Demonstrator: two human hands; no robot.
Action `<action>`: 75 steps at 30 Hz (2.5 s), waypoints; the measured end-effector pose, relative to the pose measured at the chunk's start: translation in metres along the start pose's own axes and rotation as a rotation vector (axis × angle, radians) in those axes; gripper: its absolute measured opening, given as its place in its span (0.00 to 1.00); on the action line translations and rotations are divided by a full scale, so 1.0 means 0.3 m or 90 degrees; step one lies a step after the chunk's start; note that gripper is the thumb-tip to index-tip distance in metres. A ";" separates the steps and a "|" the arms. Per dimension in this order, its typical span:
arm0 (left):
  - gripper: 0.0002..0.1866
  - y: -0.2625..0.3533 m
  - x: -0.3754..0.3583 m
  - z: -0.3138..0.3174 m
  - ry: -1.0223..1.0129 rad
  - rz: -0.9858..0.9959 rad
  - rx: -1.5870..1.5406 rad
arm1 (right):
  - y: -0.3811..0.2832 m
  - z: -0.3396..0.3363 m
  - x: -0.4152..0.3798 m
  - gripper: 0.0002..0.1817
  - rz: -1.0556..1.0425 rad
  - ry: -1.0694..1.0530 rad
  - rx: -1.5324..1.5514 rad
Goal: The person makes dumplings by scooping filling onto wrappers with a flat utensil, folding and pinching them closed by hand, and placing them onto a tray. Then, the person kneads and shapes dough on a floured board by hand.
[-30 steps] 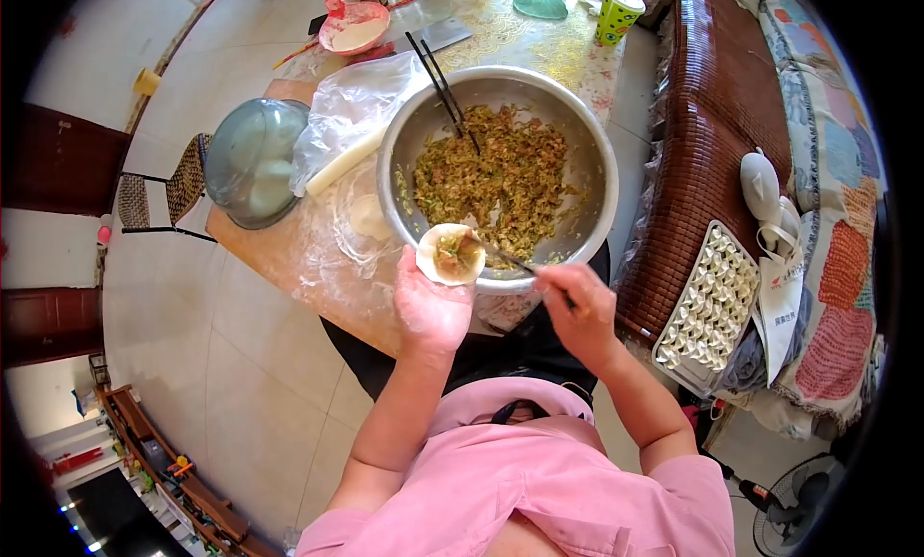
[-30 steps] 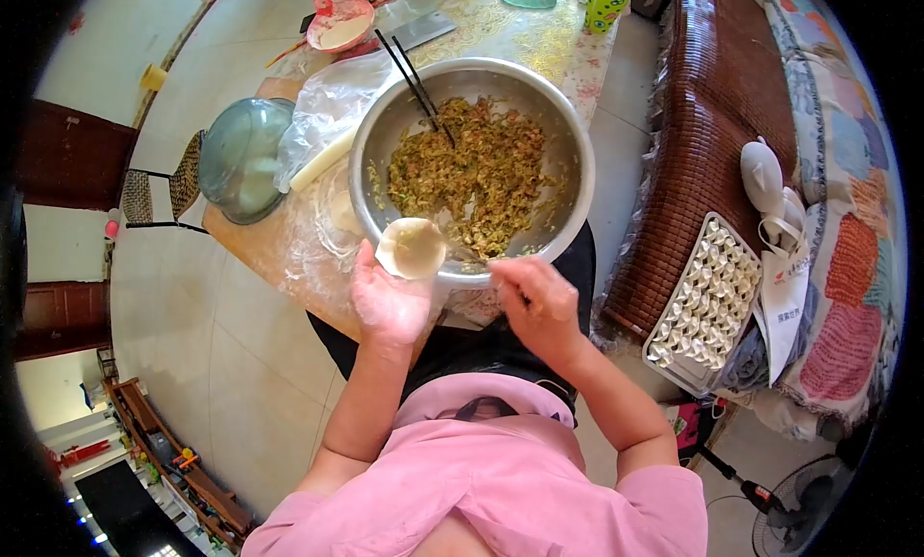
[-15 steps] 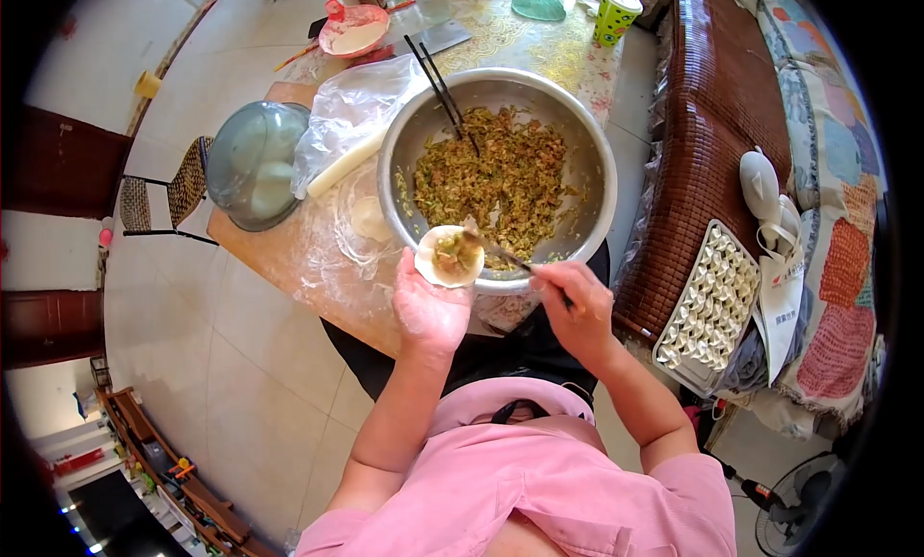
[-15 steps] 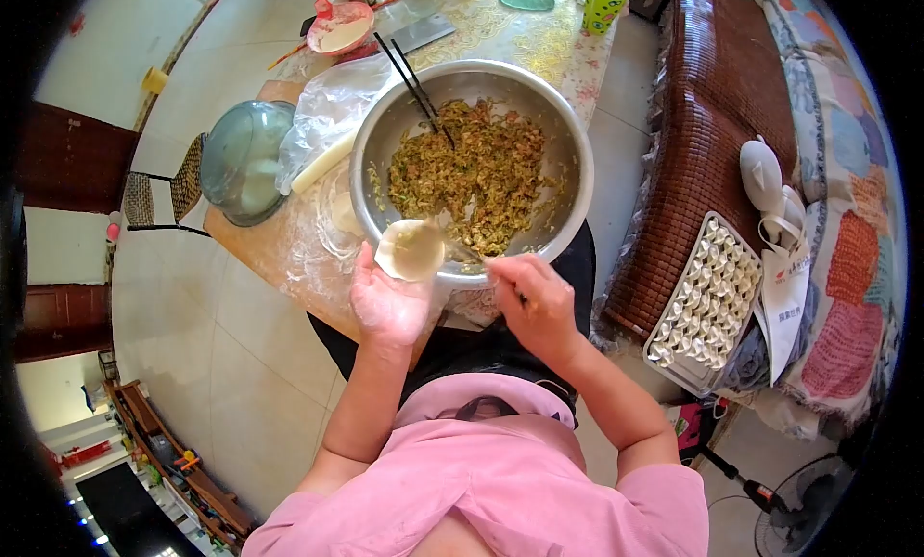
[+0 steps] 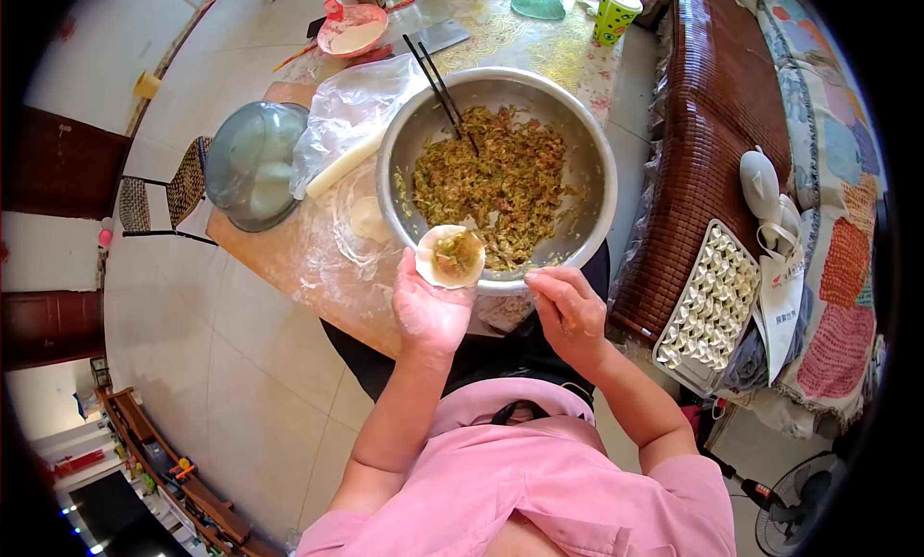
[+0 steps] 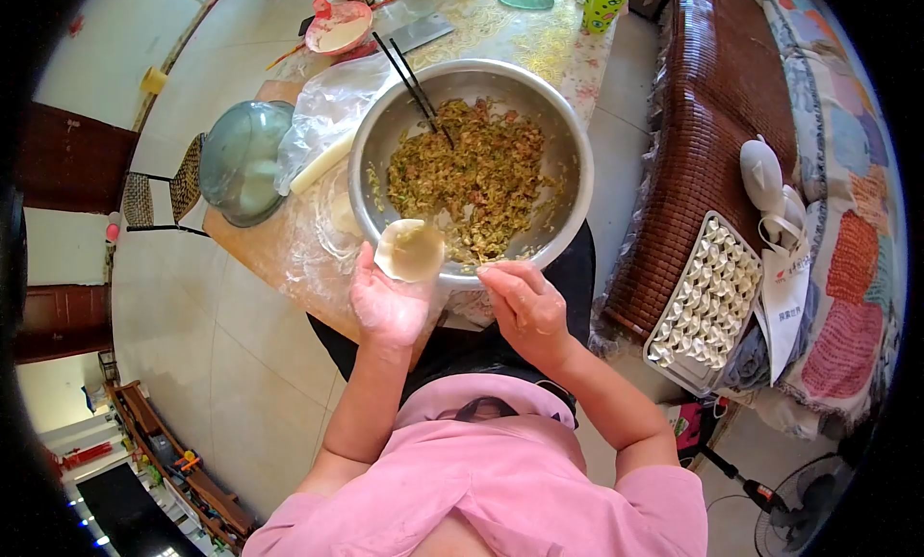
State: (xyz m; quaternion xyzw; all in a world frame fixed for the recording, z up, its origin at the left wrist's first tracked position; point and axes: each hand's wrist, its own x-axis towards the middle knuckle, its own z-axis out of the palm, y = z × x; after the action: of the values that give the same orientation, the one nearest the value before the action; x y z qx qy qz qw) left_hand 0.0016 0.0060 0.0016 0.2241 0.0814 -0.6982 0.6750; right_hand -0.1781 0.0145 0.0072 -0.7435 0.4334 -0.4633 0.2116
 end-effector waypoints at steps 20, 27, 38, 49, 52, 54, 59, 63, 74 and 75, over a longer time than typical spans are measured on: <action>0.22 0.007 0.006 -0.021 0.010 0.046 -0.015 | 0.048 -0.039 -0.038 0.08 0.189 0.017 0.000; 0.22 -0.002 0.003 0.007 0.040 0.046 -0.009 | -0.002 -0.043 -0.015 0.08 0.161 0.056 0.097; 0.23 0.109 -0.024 -0.044 0.016 0.089 0.018 | -0.006 -0.041 0.022 0.09 0.158 0.002 0.124; 0.19 0.087 -0.082 -0.226 0.192 0.028 0.074 | 0.118 0.044 0.052 0.07 0.245 -0.164 0.128; 0.20 0.042 -0.072 -0.248 0.222 0.019 0.071 | 0.120 0.052 0.059 0.06 0.248 -0.171 0.112; 0.21 0.025 -0.065 -0.246 0.193 -0.006 0.062 | 0.117 0.051 0.063 0.07 0.248 -0.187 0.115; 0.22 0.002 -0.053 -0.218 0.157 -0.044 0.061 | 0.104 0.029 0.049 0.07 0.335 -0.196 0.166; 0.22 -0.008 -0.059 -0.178 0.139 -0.047 0.057 | 0.094 0.012 0.007 0.08 0.495 -0.149 0.298; 0.23 -0.006 -0.068 -0.164 0.122 -0.065 0.053 | 0.024 0.034 -0.132 0.13 -0.057 -0.173 0.138; 0.23 -0.004 -0.071 -0.165 0.118 -0.065 0.051 | 0.025 0.032 -0.139 0.13 -0.058 -0.173 0.139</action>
State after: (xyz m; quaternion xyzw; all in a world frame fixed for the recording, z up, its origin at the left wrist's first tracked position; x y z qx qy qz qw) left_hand 0.0103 0.0460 -0.0334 0.3100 0.1268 -0.7107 0.6187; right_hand -0.1811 0.0446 -0.0240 -0.7908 0.3138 -0.4119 0.3263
